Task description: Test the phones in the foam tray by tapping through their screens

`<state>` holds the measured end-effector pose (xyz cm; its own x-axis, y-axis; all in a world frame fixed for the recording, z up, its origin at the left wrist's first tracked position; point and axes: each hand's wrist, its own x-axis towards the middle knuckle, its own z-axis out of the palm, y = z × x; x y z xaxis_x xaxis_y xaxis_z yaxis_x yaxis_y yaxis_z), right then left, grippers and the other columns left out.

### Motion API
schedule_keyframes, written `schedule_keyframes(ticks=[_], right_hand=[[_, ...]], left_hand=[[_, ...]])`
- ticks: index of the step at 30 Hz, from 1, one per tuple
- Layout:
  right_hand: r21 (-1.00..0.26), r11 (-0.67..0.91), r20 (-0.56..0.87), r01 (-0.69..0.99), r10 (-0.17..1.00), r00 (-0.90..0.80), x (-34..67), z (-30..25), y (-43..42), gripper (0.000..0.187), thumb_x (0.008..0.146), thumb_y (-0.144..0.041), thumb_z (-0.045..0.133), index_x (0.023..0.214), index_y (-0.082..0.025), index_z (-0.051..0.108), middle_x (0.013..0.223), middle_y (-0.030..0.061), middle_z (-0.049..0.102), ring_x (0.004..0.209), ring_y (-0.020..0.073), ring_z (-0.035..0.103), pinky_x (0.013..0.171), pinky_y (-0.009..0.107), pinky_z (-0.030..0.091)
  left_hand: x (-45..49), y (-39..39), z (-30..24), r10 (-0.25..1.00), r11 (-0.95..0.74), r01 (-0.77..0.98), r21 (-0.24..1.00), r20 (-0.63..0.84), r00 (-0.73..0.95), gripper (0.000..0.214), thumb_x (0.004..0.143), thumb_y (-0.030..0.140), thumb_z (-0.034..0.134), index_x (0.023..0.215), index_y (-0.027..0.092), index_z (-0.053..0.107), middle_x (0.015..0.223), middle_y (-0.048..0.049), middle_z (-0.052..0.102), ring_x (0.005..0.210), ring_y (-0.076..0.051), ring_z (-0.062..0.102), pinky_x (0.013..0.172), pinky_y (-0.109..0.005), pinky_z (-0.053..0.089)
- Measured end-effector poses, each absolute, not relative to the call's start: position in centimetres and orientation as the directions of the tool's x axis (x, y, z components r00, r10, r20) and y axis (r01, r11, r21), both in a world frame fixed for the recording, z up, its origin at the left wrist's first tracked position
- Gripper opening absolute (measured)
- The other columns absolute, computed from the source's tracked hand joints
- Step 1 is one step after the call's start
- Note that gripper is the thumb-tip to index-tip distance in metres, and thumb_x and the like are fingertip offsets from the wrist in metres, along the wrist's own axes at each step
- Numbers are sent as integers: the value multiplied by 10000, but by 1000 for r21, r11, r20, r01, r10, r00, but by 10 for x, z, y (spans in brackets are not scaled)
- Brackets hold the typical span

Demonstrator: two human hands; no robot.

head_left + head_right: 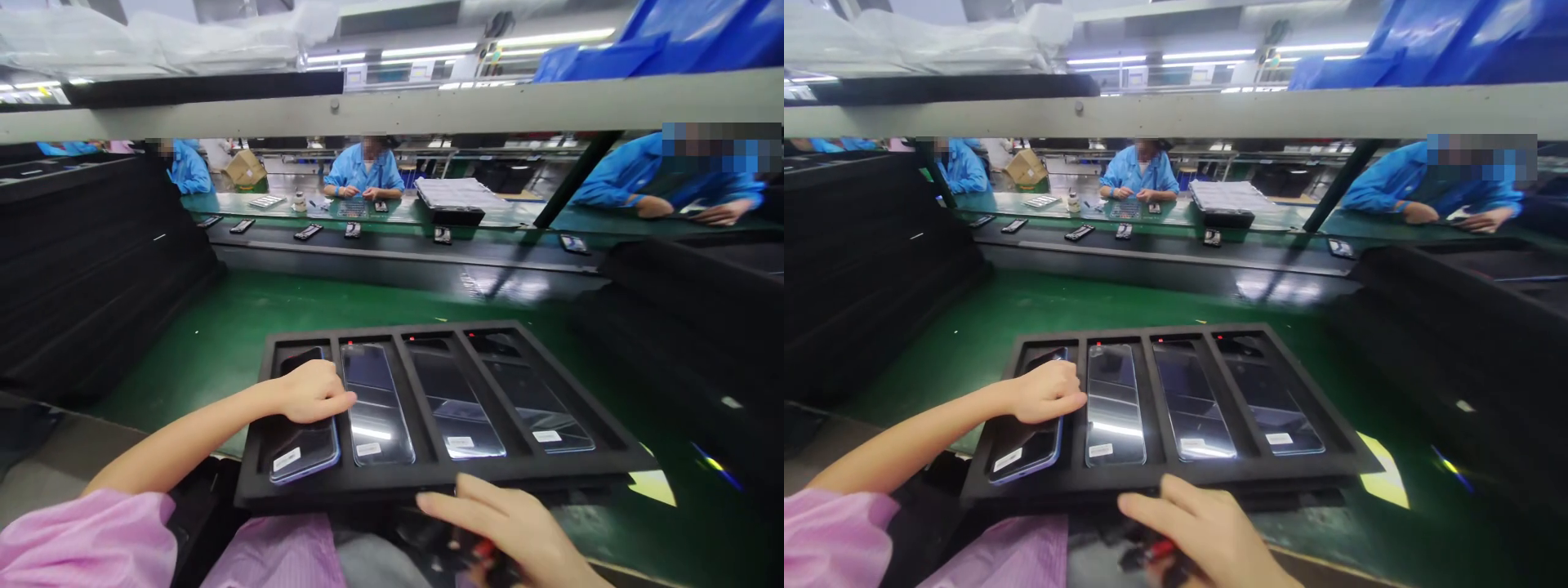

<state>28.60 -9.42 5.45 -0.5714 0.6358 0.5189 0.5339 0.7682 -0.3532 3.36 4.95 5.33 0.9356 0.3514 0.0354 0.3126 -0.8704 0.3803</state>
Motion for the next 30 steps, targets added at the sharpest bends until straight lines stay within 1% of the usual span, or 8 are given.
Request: schedule_keyframes(ticks=[2,5,7,11,17,21,26,30], right_hand=[[-377,745,418,550,667,-617,262,58,-88,283,946,-221,329,1044,-230,595,656,-10,598,510,94,560,481,183,434],[-323,800,490,506,599,-634,235,55,-86,396,967,-169,250,783,-166,601,548,-17,541,443,82,489,425,201,361],[-281,829,573,484,549,-608,223,49,-90,439,976,-165,226,731,-153,591,508,-18,512,421,81,449,412,214,331],[-246,861,682,445,479,-552,205,38,-95,366,969,-193,346,693,-145,580,479,-35,482,409,74,400,419,220,308],[-207,875,772,438,421,-476,195,31,-97,270,949,-202,423,756,-121,593,488,-30,478,429,79,401,427,233,288],[-140,895,784,423,361,-505,199,32,-99,289,940,-229,447,716,-122,594,448,-35,427,418,90,358,417,257,255],[-60,927,819,370,258,-513,202,33,-95,174,909,-148,489,801,-86,611,449,-37,463,421,86,369,417,256,260],[-90,920,847,381,271,-457,199,25,-91,140,898,-143,509,822,-82,610,457,-31,478,423,86,382,415,250,264]], left_hand=[[42,44,56,343,-840,324,435,-35,939,455,881,292,274,452,195,157,384,23,300,404,-120,186,514,-298,262],[50,36,59,338,-795,358,489,-134,932,496,847,301,356,388,194,202,360,30,259,387,-117,178,471,-297,221],[52,34,61,351,-773,393,497,-181,919,505,839,304,377,364,195,243,357,30,260,382,-115,191,455,-292,212],[56,32,65,377,-758,448,474,-244,894,507,842,313,396,362,188,291,365,30,267,383,-110,222,447,-270,220],[59,28,67,418,-762,500,411,-278,865,510,855,298,399,360,189,340,376,15,351,405,-122,287,476,-275,248],[59,28,66,426,-765,505,400,-274,862,517,856,310,402,361,183,328,392,10,374,406,-116,286,471,-267,241],[59,28,63,441,-767,507,394,-251,862,513,851,292,422,355,177,359,391,6,407,395,-112,276,458,-262,223],[58,27,62,446,-770,500,396,-226,866,515,852,287,426,352,177,378,372,9,397,382,-112,270,458,-263,214]])
